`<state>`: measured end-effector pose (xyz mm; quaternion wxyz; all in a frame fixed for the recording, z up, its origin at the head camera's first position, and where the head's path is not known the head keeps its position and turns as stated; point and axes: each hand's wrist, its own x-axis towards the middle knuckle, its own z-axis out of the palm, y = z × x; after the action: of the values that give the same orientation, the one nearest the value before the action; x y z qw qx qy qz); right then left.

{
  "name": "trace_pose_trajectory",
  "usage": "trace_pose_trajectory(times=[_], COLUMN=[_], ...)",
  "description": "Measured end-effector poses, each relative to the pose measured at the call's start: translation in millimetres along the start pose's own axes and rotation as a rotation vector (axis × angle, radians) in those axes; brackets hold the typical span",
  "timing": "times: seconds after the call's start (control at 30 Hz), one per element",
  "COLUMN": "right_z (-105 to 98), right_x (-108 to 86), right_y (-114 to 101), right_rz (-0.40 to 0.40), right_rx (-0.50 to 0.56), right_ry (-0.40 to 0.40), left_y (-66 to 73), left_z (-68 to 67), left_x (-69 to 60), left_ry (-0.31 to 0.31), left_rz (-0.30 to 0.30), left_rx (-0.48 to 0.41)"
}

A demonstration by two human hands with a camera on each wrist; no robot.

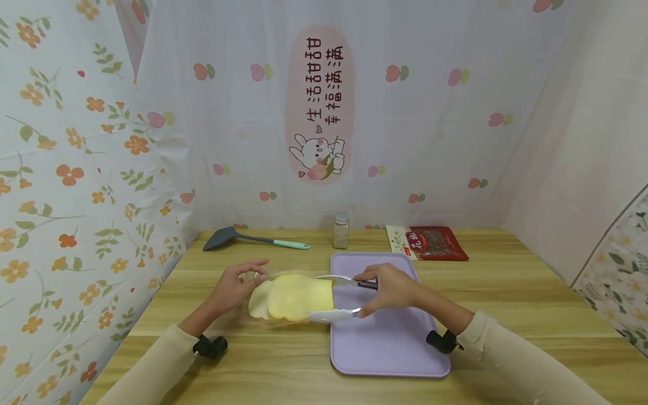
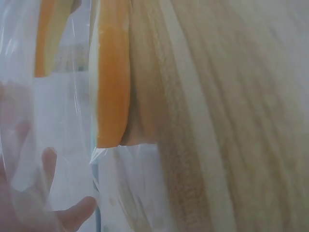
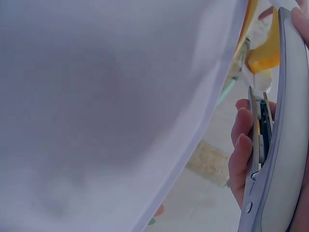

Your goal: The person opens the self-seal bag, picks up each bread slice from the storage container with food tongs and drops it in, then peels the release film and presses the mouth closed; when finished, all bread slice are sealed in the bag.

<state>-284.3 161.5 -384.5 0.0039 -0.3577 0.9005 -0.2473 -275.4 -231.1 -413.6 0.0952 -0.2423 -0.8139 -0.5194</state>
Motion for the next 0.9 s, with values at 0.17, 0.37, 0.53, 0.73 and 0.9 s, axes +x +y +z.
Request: trace_pose_trajectory(times=[0.17,0.37,0.53,0.73,0.9], right_z=[3.9,9.2,13.3,17.6,19.8], right_x=[5.0,13.1,20.7,28.0,30.6], right_y=[-5.2,-11.0,-17.4,-21.9,-23.3], right_rz=[0.019,0.02,0.014,0.047,0.079], right_rx=[-0.008,-0.023,-0.035,-0.069,-0.074], right_ry=[-0.005,-0.015,-0.025,-0.034,-0.036], left_y=[0.6,0.6,1.2,1.1,0.6], left_z=[-0.1,-0.5,-1.1,-0.7,0.5], left_x=[0.5,0.1,0.4,-0.3,-0.5], left_ry=[0.01,0.001,0.005,0.002,0.007], left_rz=[0.0,0.0,0.002,-0.002,0.007], left_rx=[-0.001,-0.005,-0.01,-0.001,0.016])
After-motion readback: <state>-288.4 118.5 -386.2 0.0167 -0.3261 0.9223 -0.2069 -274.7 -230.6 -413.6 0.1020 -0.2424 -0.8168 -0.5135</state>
